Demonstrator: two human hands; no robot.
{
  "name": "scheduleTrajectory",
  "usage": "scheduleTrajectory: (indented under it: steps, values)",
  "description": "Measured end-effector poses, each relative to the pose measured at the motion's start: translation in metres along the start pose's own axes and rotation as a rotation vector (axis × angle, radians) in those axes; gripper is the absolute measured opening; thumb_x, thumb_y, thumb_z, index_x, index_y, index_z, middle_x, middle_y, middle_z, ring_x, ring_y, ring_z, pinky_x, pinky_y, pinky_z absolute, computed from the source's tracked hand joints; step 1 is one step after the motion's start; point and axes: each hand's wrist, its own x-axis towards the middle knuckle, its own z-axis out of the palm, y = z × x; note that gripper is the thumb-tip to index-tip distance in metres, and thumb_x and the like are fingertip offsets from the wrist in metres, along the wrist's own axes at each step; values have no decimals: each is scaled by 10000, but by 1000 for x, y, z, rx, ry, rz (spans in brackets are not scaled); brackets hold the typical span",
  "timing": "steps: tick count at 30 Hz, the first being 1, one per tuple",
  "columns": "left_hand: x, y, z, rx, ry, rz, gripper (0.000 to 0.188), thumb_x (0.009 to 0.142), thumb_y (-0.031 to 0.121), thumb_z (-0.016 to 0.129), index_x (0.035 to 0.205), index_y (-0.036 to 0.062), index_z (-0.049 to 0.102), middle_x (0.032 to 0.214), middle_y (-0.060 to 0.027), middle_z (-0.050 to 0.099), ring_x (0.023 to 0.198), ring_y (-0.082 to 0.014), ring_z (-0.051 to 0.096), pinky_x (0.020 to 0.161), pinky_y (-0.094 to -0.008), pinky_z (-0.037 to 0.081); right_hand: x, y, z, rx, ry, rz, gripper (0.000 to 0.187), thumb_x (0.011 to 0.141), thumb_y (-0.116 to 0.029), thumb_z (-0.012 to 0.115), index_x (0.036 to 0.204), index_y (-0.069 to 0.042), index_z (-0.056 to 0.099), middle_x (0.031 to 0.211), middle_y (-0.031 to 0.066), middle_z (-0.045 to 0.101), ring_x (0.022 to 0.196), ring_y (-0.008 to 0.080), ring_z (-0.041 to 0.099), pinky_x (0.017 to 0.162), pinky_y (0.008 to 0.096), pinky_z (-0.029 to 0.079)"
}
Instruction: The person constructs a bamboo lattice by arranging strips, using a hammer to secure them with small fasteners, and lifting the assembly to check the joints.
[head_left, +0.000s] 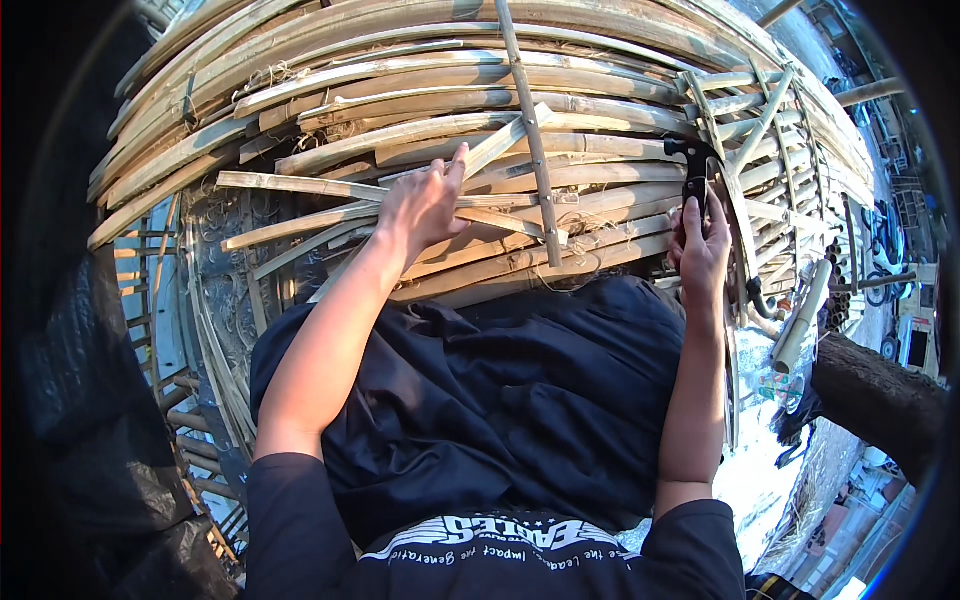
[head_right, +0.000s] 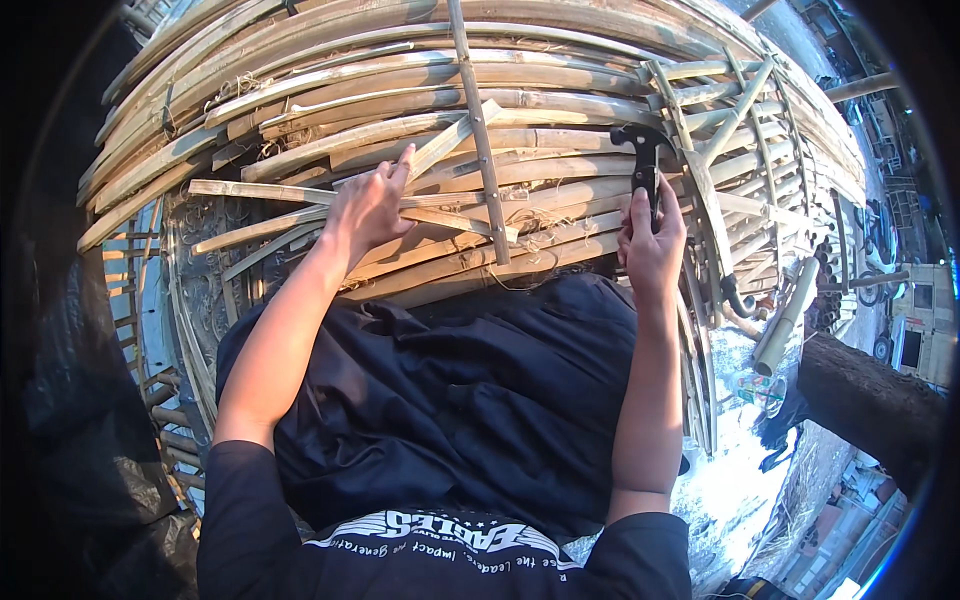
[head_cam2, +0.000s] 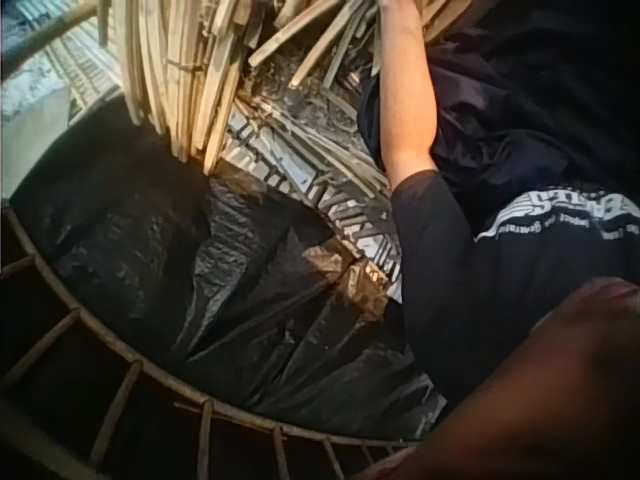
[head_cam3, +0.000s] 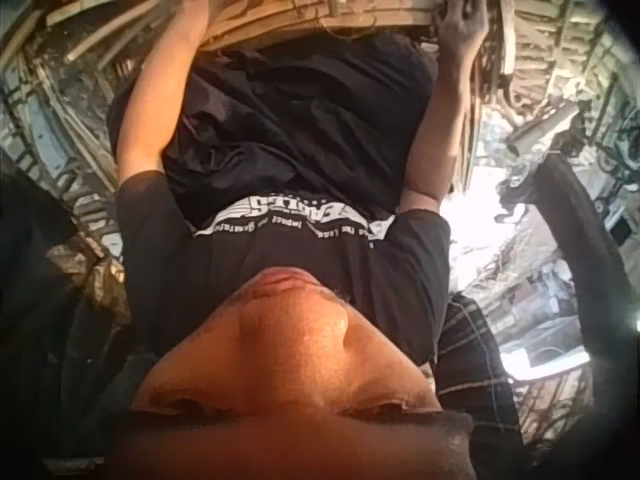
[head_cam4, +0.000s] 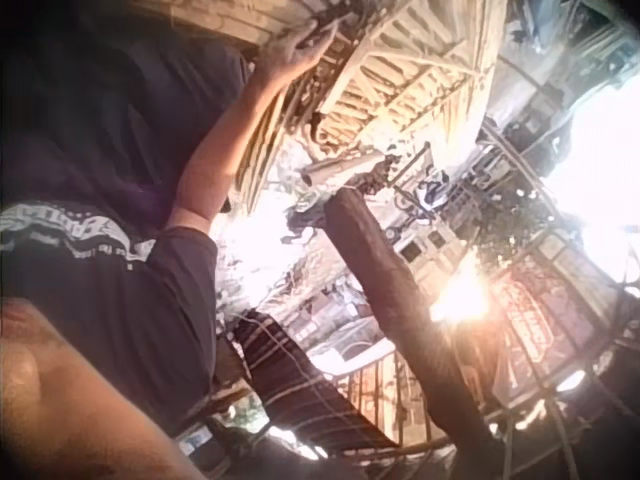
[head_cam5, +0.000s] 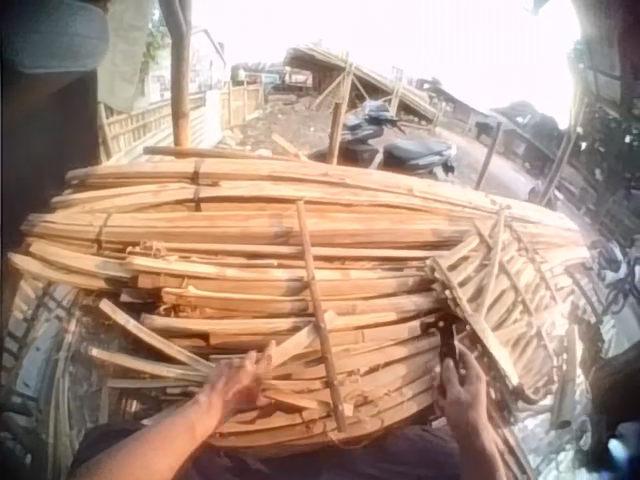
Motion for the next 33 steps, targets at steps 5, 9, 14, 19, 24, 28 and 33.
scheduleTrajectory:
  steps: [5, 9, 14, 19, 24, 28, 33]
  values:
    - [6, -1, 11, 37, -43, -54, 730, 899, 180, 644, 1553, 81, 336, 976, -205, 679, 741, -322, 733, 640, -402, 640, 24, 20, -23, 389, 197, 275, 147, 1070, -252, 511, 1151, -130, 513, 781, 4, 535, 520, 55, 403, 455, 225, 351]
    - [-6, -10, 7, 80, 69, 44, 959, 787, 389, 804, 1548, 41, 335, 850, -126, 655, 662, -240, 725, 603, -334, 642, 23, 7, -4, 459, 102, 184, 163, 1066, -270, 526, 1135, -123, 508, 786, 10, 532, 512, 66, 407, 448, 239, 365]
    - [-1, -8, 4, 7, -67, -28, 1060, 699, 321, 851, 1568, 108, 283, 1051, -189, 677, 829, -370, 727, 743, -440, 637, 15, 12, 4, 457, 73, 275, 152, 1063, -260, 525, 1077, -110, 502, 780, 12, 525, 510, 61, 399, 453, 238, 369]
    - [-3, -20, 19, 115, -3, -25, 1064, 681, 301, 850, 1562, 78, 297, 950, -163, 662, 789, -356, 723, 714, -434, 631, 18, 15, 12, 309, 119, 208, 220, 1060, -243, 529, 1214, -87, 514, 783, 17, 525, 535, 67, 433, 467, 240, 387]
    - [-6, -10, 7, 34, 113, 56, 922, 785, 318, 789, 1546, 48, 342, 959, -179, 684, 629, -254, 723, 549, -339, 629, 21, 18, 20, 270, 103, 200, 351, 1053, -240, 544, 1351, -64, 486, 784, 20, 524, 515, 65, 435, 447, 236, 377]
    - [-8, -9, 6, 32, 53, -21, 1039, 654, 339, 848, 1527, 47, 367, 975, -169, 660, 748, -322, 723, 688, -396, 629, 15, 15, 30, 262, 80, 134, 356, 1036, -223, 579, 1336, -44, 509, 772, 22, 540, 505, 57, 453, 436, 227, 376]
    - [-10, -7, 24, 96, 31, -56, 1093, 626, 330, 881, 1544, 65, 349, 972, -182, 667, 738, -327, 724, 679, -407, 633, 38, 34, 57, -340, 89, -44, 341, 894, -275, 752, 936, 38, 624, 722, 105, 653, 657, 210, 627, 666, 376, 509]
